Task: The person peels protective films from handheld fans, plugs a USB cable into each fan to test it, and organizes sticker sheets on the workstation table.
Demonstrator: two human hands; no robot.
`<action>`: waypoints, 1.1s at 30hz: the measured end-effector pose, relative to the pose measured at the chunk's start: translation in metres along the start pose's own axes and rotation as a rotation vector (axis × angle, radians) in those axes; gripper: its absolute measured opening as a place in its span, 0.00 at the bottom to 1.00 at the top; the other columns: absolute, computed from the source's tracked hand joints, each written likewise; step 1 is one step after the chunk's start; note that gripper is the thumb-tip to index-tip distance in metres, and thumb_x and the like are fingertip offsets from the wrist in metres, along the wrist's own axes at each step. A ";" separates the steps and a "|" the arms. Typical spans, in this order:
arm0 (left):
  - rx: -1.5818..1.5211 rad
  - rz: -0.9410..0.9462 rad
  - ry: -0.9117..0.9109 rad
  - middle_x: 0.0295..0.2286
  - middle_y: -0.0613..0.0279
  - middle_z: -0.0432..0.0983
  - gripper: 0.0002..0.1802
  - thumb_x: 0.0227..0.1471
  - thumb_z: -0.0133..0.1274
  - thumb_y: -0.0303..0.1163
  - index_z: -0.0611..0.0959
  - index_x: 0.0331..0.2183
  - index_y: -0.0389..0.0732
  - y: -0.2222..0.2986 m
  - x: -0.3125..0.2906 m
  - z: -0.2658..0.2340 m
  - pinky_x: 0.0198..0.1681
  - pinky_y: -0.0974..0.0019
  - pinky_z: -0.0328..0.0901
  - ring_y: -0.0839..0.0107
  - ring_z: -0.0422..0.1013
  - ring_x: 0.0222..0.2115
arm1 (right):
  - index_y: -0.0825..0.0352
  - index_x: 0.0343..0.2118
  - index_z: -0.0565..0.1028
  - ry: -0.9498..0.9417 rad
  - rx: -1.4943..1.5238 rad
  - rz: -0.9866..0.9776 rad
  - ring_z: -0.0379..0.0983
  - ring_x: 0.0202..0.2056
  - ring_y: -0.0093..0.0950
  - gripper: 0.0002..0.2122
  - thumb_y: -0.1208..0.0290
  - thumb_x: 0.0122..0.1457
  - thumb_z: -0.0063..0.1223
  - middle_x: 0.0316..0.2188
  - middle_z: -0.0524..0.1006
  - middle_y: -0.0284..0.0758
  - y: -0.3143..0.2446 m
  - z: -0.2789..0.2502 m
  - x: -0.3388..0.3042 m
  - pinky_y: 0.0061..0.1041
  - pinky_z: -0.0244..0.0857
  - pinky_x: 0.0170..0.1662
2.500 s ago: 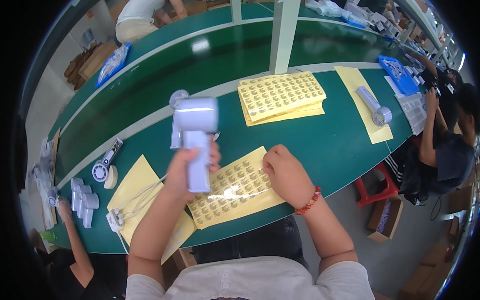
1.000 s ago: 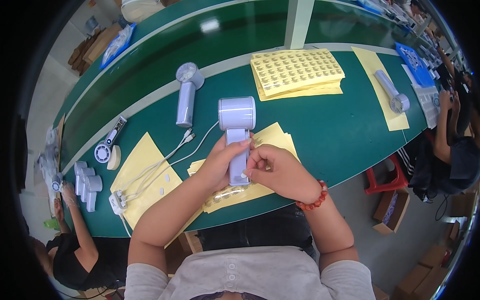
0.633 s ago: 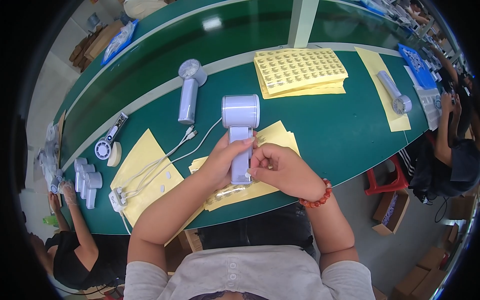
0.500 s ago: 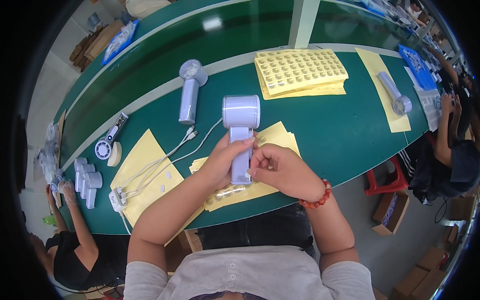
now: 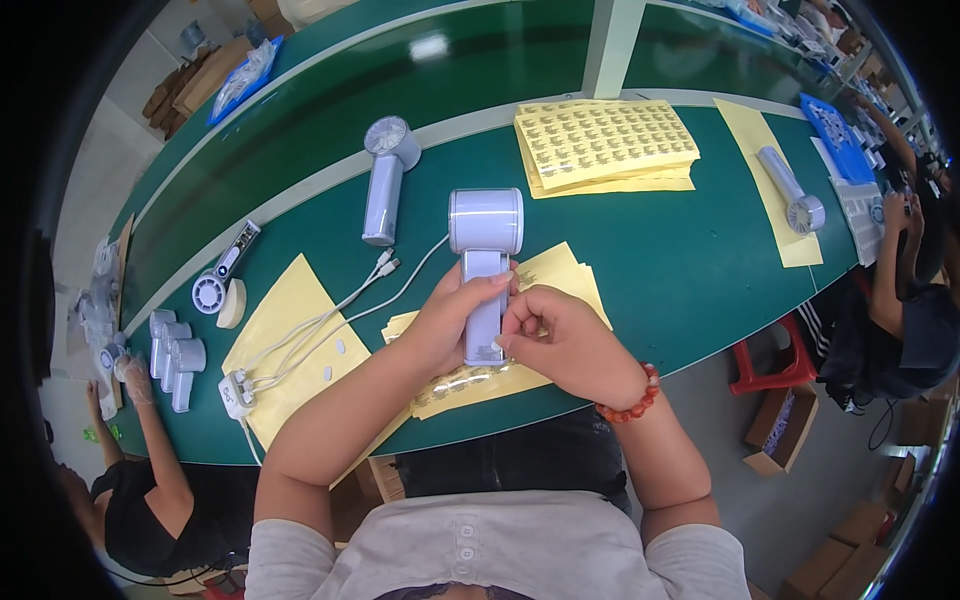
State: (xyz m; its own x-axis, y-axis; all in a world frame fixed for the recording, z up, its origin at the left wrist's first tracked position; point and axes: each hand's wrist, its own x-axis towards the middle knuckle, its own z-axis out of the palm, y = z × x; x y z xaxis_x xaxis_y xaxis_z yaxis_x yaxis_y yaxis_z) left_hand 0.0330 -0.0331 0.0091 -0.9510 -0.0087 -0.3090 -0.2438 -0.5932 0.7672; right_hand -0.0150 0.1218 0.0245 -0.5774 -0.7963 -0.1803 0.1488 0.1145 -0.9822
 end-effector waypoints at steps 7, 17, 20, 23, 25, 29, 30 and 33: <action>0.020 0.033 -0.022 0.31 0.64 0.67 0.17 0.48 0.51 0.35 0.68 0.40 0.39 -0.002 0.003 -0.002 0.36 0.70 0.64 0.76 0.66 0.33 | 0.67 0.27 0.69 0.190 -0.555 -0.277 0.64 0.26 0.28 0.05 0.79 0.47 0.52 0.25 0.65 0.35 -0.007 0.018 -0.010 0.24 0.61 0.30; -0.316 -0.036 -0.153 0.27 0.61 0.65 0.16 0.48 0.48 0.32 0.67 0.39 0.37 0.008 0.000 -0.004 0.28 0.71 0.63 0.74 0.64 0.27 | 0.69 0.27 0.68 0.567 -0.525 -0.401 0.64 0.25 0.29 0.06 0.82 0.47 0.52 0.24 0.65 0.36 -0.015 -0.014 -0.019 0.25 0.60 0.29; -0.263 -0.031 -0.156 0.28 0.62 0.65 0.16 0.48 0.49 0.31 0.67 0.39 0.38 0.012 -0.002 -0.002 0.28 0.70 0.63 0.74 0.64 0.27 | 0.70 0.27 0.68 0.520 -0.730 -0.337 0.65 0.22 0.27 0.03 0.80 0.50 0.51 0.25 0.65 0.37 0.007 -0.037 -0.011 0.23 0.62 0.26; -0.234 0.015 -0.104 0.28 0.62 0.65 0.16 0.47 0.50 0.31 0.68 0.40 0.39 0.018 -0.005 -0.001 0.29 0.69 0.64 0.73 0.64 0.28 | 0.70 0.27 0.69 0.507 -0.653 -0.258 0.66 0.23 0.27 0.03 0.80 0.50 0.51 0.26 0.66 0.37 0.012 -0.032 -0.013 0.22 0.63 0.27; -0.226 0.087 -0.119 0.32 0.60 0.67 0.19 0.48 0.49 0.33 0.67 0.43 0.37 0.027 -0.007 -0.004 0.33 0.66 0.66 0.71 0.66 0.31 | 0.70 0.26 0.69 0.455 -0.594 -0.210 0.68 0.24 0.26 0.03 0.79 0.50 0.51 0.26 0.66 0.36 0.009 -0.035 -0.013 0.22 0.64 0.29; 0.030 0.149 -0.076 0.37 0.57 0.68 0.21 0.50 0.48 0.33 0.64 0.44 0.37 0.073 -0.023 -0.016 0.42 0.59 0.66 0.64 0.69 0.36 | 0.70 0.26 0.70 0.394 -0.679 -0.210 0.67 0.24 0.25 0.03 0.79 0.50 0.52 0.26 0.66 0.35 0.000 -0.040 -0.013 0.22 0.63 0.29; 0.170 0.199 -0.018 0.37 0.56 0.70 0.21 0.50 0.49 0.33 0.66 0.45 0.36 0.089 -0.034 -0.016 0.41 0.61 0.65 0.66 0.70 0.35 | 0.70 0.25 0.70 0.346 -0.672 -0.194 0.67 0.23 0.26 0.03 0.79 0.49 0.52 0.26 0.66 0.35 -0.002 -0.039 -0.011 0.22 0.63 0.29; 0.697 0.439 0.337 0.35 0.56 0.73 0.21 0.49 0.51 0.34 0.71 0.44 0.35 0.112 -0.031 -0.041 0.39 0.67 0.64 0.69 0.70 0.33 | 0.70 0.25 0.71 0.316 -0.707 -0.184 0.67 0.23 0.26 0.03 0.79 0.48 0.53 0.25 0.66 0.35 0.001 -0.041 -0.008 0.22 0.63 0.29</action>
State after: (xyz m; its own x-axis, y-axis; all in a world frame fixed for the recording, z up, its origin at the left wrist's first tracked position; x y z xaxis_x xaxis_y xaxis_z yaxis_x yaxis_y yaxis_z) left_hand 0.0425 -0.1321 0.0818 -0.9061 -0.4221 0.0290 -0.0349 0.1429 0.9891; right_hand -0.0430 0.1526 0.0227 -0.7592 -0.6453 0.0856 -0.4545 0.4313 -0.7793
